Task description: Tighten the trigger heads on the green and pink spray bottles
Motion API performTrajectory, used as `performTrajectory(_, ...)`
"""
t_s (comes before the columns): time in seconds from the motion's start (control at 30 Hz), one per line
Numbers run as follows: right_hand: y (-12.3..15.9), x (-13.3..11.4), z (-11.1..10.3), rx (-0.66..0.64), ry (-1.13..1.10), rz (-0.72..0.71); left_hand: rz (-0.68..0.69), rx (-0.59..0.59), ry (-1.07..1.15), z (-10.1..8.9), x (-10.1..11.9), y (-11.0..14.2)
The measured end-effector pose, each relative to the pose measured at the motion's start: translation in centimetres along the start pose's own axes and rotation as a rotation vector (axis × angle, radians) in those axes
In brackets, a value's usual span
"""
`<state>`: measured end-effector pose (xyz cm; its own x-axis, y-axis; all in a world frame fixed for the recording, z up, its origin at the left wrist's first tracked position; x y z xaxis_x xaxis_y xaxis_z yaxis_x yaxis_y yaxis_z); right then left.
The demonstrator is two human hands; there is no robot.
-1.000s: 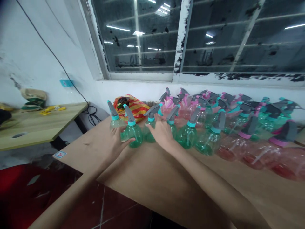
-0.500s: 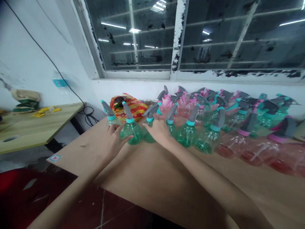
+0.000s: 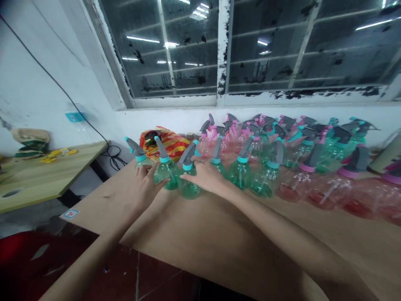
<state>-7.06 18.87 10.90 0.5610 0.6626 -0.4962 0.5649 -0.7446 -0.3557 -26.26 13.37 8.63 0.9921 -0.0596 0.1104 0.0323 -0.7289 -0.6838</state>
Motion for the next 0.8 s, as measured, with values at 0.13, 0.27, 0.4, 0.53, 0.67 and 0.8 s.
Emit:
performTrajectory(0.13,1.8,-0.7,-0.5,-0.08,-0.082,-0.129,-0.004,0.053,0.055,-1.6,1.5,1.7)
performTrajectory(0.27,4.0,-1.0,-1.7,-0.176,-0.142,-0.227,-0.015,-0.142,0.318,-2.2,4.4,4.1)
performTrajectory(0.4,6.3,-0.7,-2.8,-0.33,-0.183,-0.263,-0.006,-0.527,0.526,-1.4,8.8,6.1)
performTrajectory(0.53,8.3,0.7,-3.5,-0.466,-0.225,-0.234,-0.003,-0.678,0.595,-1.0,12.6,6.4)
performTrajectory(0.67,10.3,2.6,-5.2,-0.476,-0.235,-0.198,-0.052,-0.762,0.739,0.0,15.8,6.6)
performTrajectory(0.8,12.5,4.3,-7.8,-0.353,-0.238,-0.143,-0.086,-0.772,0.8,1.6,18.4,7.0)
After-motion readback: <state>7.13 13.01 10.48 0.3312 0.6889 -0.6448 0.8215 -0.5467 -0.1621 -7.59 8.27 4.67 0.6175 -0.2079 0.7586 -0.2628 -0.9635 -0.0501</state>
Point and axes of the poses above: each hand's wrist, its own y-axis away from the middle knuckle, its own z-axis out of the palm, x = y × z, the point moved 7 cm from there along -y, towards the middle knuckle, and after that the axes turned 1 degree about -z, right-handed, at the moved point
